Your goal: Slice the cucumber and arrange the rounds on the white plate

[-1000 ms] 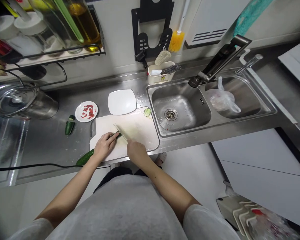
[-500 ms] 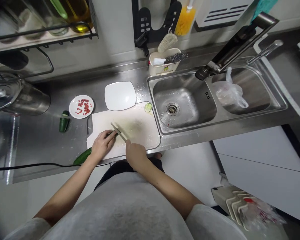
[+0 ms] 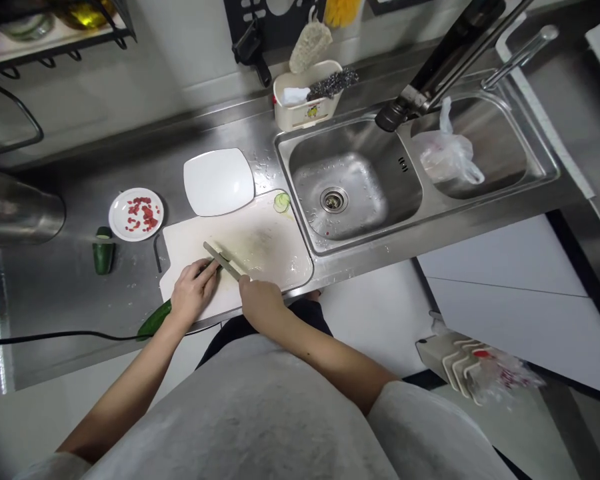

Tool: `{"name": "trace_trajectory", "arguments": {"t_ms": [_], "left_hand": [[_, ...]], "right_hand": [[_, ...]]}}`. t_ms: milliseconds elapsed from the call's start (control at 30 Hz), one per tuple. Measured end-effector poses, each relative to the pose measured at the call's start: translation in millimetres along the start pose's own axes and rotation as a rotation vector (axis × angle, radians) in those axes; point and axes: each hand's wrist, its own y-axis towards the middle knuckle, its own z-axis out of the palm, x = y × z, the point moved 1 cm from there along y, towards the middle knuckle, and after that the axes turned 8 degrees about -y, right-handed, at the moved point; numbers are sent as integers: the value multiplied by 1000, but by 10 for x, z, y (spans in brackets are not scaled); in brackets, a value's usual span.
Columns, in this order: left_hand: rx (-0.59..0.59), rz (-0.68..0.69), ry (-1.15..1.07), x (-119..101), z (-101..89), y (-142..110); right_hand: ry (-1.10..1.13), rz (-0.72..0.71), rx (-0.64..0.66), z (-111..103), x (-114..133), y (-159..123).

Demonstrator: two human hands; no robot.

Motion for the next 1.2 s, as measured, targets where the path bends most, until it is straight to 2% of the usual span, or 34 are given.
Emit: {"name": "trace_trajectory", "arguments": {"t_ms": [133,467,1200], "left_hand": [[4,11,10,-14,-4,-3],[-1,29,8,-28,5,-4],[0,41,-4,-34,-10,18]], "right_hand": [[24,-3,-17,-31,3,7],[-26,-26,41,-153,10,55],[11,-46,57,-194,9,197]]}}
